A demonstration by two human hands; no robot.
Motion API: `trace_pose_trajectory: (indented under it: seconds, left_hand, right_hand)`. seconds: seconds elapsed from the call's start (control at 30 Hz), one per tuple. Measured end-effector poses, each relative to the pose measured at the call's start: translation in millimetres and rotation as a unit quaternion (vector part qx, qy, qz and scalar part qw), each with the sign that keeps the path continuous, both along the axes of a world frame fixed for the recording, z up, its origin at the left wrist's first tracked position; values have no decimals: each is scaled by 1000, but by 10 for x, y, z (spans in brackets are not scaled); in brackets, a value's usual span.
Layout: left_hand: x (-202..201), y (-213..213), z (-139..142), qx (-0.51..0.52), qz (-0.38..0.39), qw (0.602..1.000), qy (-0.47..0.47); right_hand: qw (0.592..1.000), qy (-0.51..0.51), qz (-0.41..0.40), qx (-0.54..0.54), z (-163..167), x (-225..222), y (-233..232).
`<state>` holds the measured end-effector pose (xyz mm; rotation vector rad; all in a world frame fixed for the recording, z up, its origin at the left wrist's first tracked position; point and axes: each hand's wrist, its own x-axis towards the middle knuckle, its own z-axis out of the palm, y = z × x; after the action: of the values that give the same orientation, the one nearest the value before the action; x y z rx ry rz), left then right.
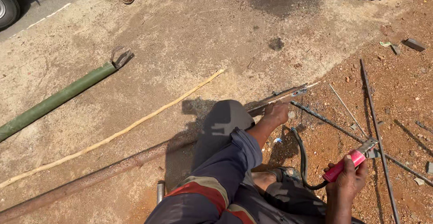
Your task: The person sits on the ground and uses a welding torch to join metal rods. They handle the rods, position them, and apply the welding tool to create a joint, occasionally adjusting the metal pieces with their hands.
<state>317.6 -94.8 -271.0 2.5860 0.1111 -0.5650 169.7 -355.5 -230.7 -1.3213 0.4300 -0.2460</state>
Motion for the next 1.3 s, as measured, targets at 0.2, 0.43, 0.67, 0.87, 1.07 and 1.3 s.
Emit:
trace_pose_trajectory:
  seconds: [0.2, 0.43, 0.67, 0.87, 1.07, 1.3]
  left_hand:
    - [14, 32, -88, -47, 1, 998, 51]
    - [-195, 212, 213, -44, 0, 999, 9]
    - [-292, 379, 359, -98, 55, 994, -2]
    - [-325, 425, 339, -29, -12, 999, -27]
    - [-441, 444, 452, -115, 42, 990, -67]
    - [-418, 320, 438, -83, 1, 995, -62]
  right_hand:
    - [999, -14, -15, -28, 101, -37, 55]
    - [999, -40, -27, -21, 144, -122, 127]
    - [998, -52, -27, -22, 299, -195, 283]
    - [998, -41, -41, -19, 386, -228, 339]
    - [997, -44, -67, -16, 430, -286, 279]
    - [995, -57, -81, -7, 735, -458, 193]
